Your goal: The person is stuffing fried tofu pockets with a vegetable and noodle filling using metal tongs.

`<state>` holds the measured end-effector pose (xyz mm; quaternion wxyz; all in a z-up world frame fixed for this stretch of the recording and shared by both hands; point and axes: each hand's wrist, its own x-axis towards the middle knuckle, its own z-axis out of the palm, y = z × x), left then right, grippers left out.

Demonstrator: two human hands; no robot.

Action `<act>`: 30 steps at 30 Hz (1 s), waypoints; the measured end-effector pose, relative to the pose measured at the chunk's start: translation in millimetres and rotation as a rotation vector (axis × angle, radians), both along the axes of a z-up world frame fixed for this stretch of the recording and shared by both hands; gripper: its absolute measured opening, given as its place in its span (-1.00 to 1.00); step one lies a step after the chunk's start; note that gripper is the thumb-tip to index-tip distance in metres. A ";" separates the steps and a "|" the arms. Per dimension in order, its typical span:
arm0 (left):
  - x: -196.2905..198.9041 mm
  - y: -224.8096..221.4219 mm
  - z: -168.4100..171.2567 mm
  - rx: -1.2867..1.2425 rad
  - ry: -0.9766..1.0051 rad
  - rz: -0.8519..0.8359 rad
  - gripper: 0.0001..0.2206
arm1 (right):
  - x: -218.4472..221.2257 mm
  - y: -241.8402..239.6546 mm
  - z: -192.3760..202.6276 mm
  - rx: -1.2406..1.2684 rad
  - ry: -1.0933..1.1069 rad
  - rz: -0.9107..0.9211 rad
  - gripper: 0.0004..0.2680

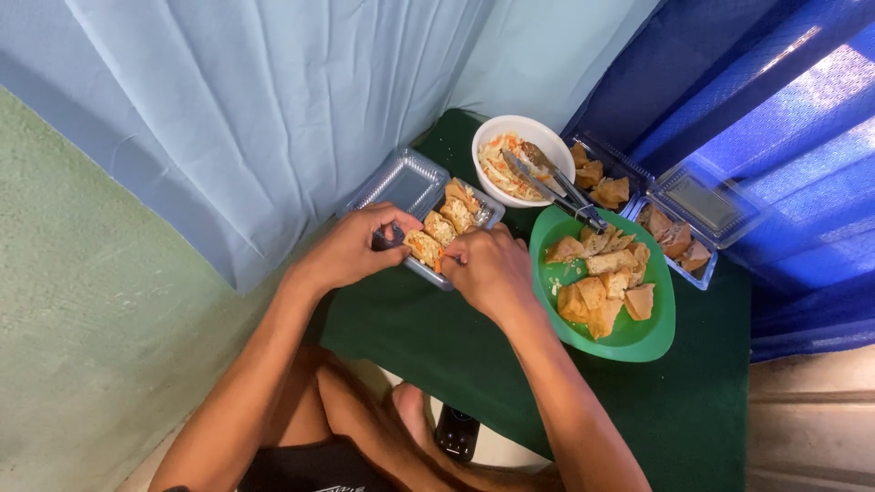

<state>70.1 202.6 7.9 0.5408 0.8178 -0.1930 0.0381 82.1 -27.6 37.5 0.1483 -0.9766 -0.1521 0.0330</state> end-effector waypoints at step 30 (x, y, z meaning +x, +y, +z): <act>-2.0 12.4 -11.3 -0.158 0.142 0.171 -0.63 | 6.0 7.7 -1.7 -0.093 -0.053 0.128 -0.84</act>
